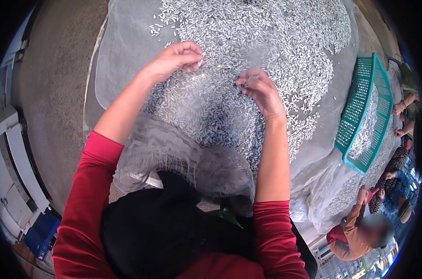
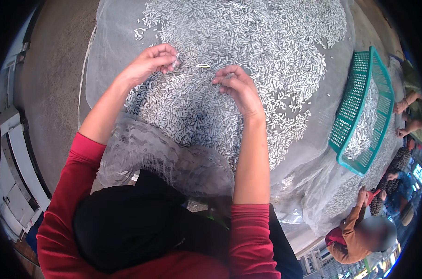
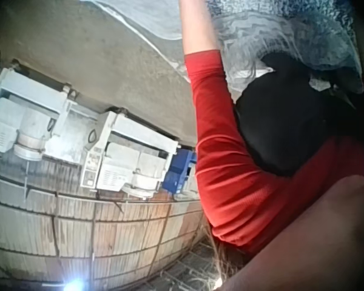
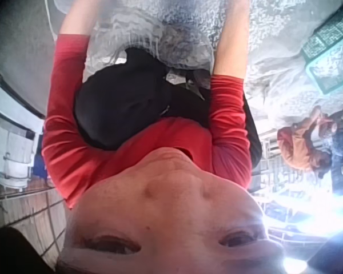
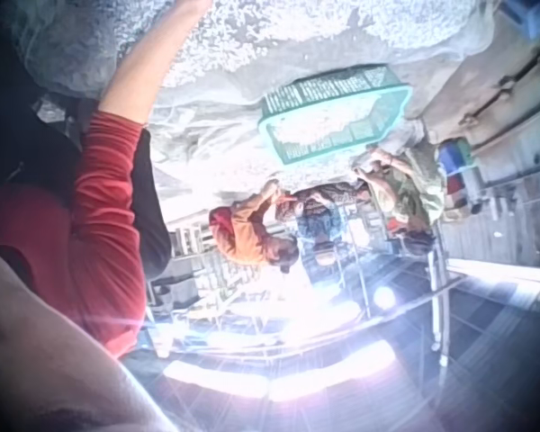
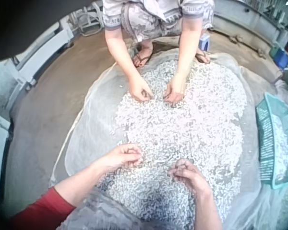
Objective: The person repeatedly picks up small white cylindrical objects from a large pile on a white sheet and places them into a green basket. The hands work continuously over the pile, moving items one by one or in small handfuls.
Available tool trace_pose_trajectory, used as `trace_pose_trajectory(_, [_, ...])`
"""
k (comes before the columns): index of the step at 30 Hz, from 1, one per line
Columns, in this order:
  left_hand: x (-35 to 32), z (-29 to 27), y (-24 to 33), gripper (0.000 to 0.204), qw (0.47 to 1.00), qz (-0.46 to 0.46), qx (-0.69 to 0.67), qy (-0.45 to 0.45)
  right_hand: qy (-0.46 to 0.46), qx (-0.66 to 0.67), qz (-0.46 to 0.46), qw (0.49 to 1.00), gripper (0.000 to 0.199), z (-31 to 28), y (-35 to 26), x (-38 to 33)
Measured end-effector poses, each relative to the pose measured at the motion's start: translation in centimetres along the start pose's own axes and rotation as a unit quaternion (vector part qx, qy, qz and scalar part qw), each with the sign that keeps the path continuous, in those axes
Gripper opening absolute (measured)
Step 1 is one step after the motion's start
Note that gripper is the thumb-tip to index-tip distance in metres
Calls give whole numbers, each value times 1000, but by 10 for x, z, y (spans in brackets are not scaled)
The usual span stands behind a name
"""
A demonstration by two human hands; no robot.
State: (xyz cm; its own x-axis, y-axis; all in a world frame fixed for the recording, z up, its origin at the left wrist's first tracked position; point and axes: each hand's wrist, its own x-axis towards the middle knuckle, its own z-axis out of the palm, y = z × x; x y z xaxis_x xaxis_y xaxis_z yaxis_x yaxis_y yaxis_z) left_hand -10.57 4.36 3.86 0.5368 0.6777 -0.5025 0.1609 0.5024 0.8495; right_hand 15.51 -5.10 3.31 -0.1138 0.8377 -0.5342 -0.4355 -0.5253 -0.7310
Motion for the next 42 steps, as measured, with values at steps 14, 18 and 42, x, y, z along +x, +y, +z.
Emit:
trace_pose_trajectory(14, [-16,29,-31,15,857,165,475,108,9,-244,-98,965,11,22,4,32])
trace_pose_trajectory(18, [-14,22,-32,15,897,119,419,73,-39,-31,-26,998,11,21,4,-1])
trace_pose_trajectory(42, [-31,78,-51,11,844,208,494,31,175,20,-93,980,19,-65,9,-62])
